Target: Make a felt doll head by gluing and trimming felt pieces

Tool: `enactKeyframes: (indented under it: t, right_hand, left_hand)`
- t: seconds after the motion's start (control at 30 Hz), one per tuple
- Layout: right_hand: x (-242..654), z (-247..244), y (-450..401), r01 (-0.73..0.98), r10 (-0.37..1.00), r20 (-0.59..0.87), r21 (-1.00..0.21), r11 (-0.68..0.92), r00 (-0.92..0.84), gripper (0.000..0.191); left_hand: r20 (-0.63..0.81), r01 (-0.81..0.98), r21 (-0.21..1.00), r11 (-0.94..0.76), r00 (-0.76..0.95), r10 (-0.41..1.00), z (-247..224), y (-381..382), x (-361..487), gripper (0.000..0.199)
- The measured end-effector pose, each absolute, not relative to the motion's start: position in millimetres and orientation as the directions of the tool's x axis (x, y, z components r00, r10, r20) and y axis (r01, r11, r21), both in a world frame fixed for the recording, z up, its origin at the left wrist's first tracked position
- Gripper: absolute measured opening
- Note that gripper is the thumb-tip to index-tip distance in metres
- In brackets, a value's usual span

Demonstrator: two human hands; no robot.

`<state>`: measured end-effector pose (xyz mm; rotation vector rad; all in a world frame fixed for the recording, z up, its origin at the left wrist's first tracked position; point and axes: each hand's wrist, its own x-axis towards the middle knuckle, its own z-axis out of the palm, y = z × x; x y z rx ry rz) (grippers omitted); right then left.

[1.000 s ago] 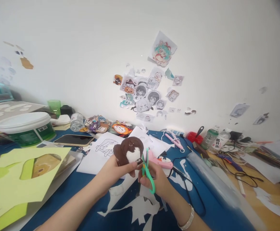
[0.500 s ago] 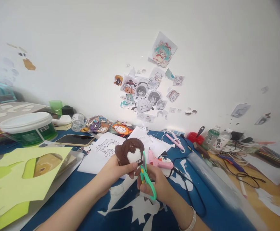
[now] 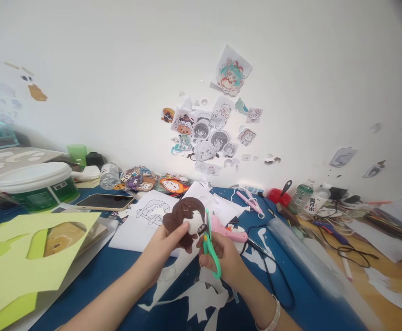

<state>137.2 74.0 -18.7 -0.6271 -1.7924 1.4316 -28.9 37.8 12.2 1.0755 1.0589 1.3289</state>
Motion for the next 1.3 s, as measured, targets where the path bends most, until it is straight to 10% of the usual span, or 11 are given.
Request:
enactKeyframes:
  t: [0.53, 1.3]
  right_hand:
    - [147, -12, 78, 0.077, 0.718, 0.134, -0.965, 0.253, -0.684, 0.039]
    - [134, -19, 77, -0.087, 0.769, 0.279, -0.956, 0.281, -0.575, 0.052]
  left_hand:
    - [-0.12, -0.035, 0.992, 0.122, 0.055, 0.991, 33, 35, -50, 0.032]
    - [-0.06, -0.261, 0.964, 0.052, -0.022, 0.998, 15, 35, -30, 0.041]
